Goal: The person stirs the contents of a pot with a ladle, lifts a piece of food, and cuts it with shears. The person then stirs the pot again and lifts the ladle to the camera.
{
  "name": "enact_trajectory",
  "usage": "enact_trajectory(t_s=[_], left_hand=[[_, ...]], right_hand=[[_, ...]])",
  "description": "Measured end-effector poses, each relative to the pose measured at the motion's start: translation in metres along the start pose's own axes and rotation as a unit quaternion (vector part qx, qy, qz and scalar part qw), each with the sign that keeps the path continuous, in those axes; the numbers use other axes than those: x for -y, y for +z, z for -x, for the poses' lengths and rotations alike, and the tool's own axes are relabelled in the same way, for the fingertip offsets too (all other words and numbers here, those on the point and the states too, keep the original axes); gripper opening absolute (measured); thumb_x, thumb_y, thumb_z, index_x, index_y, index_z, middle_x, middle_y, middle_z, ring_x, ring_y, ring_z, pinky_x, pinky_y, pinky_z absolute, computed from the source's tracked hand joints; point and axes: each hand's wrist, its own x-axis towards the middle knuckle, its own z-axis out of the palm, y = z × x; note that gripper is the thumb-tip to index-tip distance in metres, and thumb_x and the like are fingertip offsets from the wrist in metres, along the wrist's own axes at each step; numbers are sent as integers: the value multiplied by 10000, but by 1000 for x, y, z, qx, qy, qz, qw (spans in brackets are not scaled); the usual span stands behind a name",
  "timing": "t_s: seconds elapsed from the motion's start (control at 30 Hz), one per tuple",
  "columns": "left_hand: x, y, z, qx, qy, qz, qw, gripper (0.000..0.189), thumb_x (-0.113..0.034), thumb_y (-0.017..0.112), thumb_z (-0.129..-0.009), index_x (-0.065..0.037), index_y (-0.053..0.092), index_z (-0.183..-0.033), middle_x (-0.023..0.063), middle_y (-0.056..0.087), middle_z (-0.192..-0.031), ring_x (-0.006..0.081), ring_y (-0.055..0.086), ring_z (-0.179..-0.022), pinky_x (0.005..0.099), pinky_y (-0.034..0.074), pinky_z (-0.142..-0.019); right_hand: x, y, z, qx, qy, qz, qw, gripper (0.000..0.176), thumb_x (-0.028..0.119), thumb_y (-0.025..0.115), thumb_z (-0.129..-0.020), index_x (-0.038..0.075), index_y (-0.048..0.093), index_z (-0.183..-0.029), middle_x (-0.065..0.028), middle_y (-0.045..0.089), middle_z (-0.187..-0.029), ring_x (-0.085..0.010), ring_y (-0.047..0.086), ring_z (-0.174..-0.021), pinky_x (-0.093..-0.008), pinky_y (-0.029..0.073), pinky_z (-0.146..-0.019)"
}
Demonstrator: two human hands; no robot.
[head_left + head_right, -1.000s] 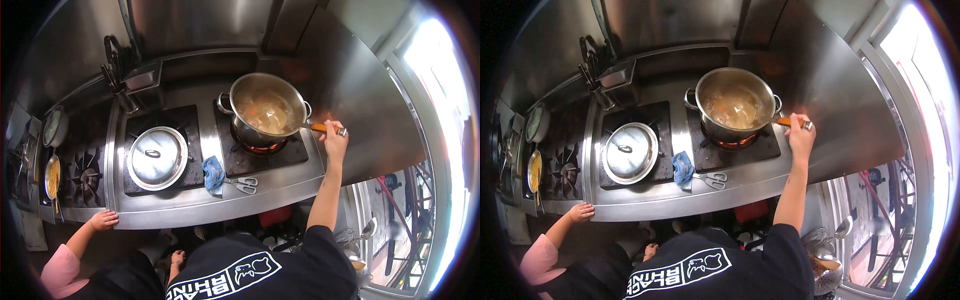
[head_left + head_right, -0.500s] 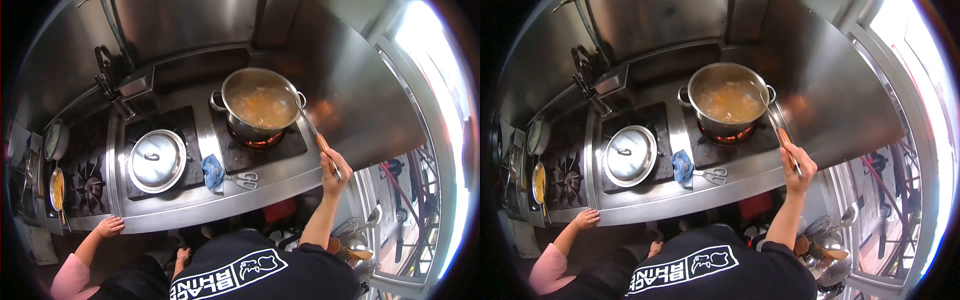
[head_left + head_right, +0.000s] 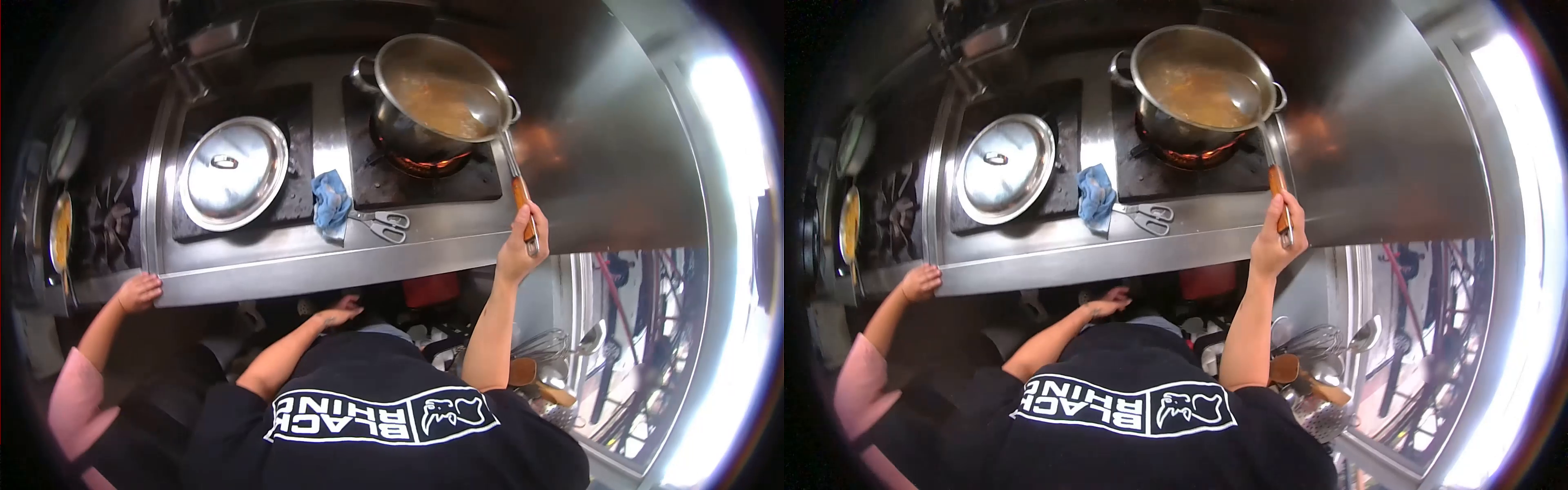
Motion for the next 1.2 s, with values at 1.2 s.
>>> enact_trajectory(t_s=[1.2], left_hand=[[-96, 98, -119, -320, 130, 35, 938, 417, -408, 452, -891, -97, 543, -1154, 99, 569, -1181, 278, 537, -1088, 416, 430, -895]], right_hand=[[38, 12, 42, 66, -12, 38, 997, 325, 262, 516, -940, -7, 551, -1120, -148, 643, -850, -85, 481, -413, -161, 357, -374]])
